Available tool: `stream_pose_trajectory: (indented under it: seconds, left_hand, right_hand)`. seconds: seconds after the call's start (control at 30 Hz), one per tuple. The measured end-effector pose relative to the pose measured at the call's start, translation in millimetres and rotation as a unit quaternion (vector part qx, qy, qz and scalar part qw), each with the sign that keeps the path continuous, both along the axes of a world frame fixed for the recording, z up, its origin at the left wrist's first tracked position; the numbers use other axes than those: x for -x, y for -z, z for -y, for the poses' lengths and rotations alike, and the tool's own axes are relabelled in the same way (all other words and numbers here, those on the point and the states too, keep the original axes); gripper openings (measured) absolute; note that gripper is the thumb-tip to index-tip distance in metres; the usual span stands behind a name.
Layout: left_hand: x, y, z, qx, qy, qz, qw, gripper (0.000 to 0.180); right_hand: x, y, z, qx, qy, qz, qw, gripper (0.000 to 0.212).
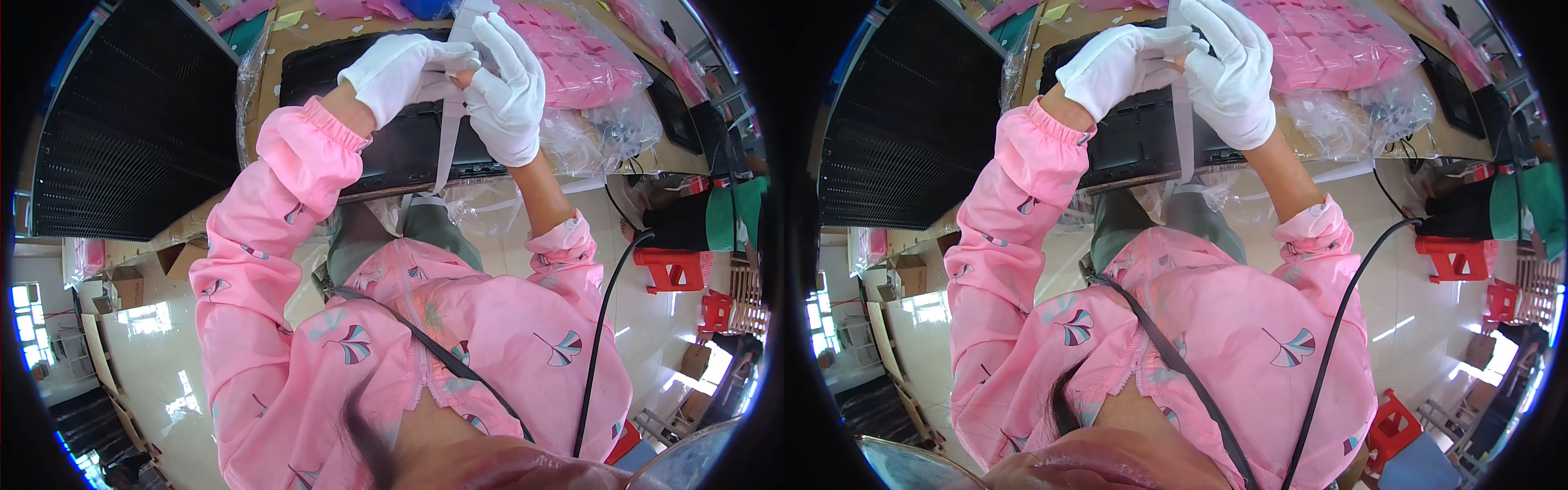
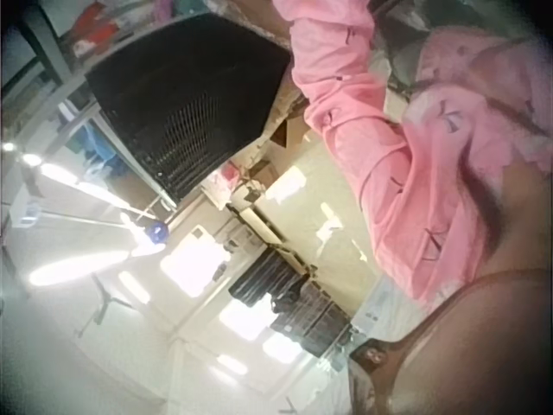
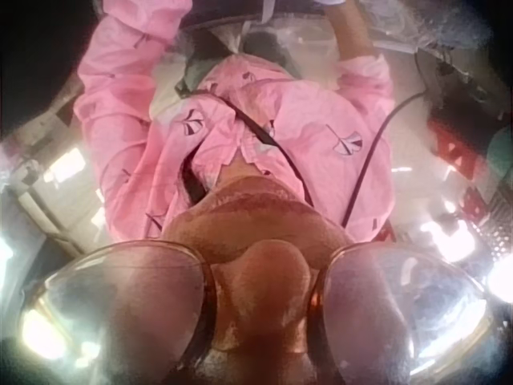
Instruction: Applying protective foam and film to plastic component covers in a factory setting.
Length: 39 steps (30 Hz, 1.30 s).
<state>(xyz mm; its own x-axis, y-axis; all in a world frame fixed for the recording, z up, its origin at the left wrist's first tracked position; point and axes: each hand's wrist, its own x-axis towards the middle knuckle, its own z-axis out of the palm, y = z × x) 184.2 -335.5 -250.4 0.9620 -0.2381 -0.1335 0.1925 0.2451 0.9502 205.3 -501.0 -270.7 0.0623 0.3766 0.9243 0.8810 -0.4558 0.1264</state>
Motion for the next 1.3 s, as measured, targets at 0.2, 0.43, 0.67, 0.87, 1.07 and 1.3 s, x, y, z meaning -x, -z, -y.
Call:
stream_pose_trajectory:
  seconds: [0.2, 0.43, 0.67, 0.87, 1.07, 1.3]
  left_hand:
    - [9.0, -25.9, -17.6, -0.099, -0.038, 0.063, 0.992, 0.028]
    - [25.8, -34.1, -20.8, -0.177, -0.029, 0.105, 0.978, 0.031]
    - [30.0, -31.9, -21.4, -0.192, -0.04, 0.118, 0.974, 0.033]
    - [29.7, -31.0, -21.9, -0.18, -0.031, 0.114, 0.977, 0.033]
    - [30.4, -27.8, -23.4, -0.148, -0.041, 0.115, 0.981, 0.031]
    - [32.3, -30.2, -25.1, -0.146, -0.031, 0.103, 0.983, 0.03]
  right_hand:
    - [5.0, -11.8, 26.1, -0.042, -0.148, -0.501, 0.852, 0.011]
    - [-42.4, 44.0, 55.2, 0.345, -0.054, -0.649, 0.676, 0.017]
    - [-37.1, 46.1, 28.9, 0.505, 0.066, -0.563, 0.651, 0.012]
    - [-36.1, 55.6, 27.1, 0.508, 0.073, -0.546, 0.662, 0.012]
    - [-38.7, 56.7, 22.3, 0.532, 0.074, -0.515, 0.668, 0.01]
    - [-43.2, 72.4, 23.0, 0.545, 0.078, -0.493, 0.673, 0.008]
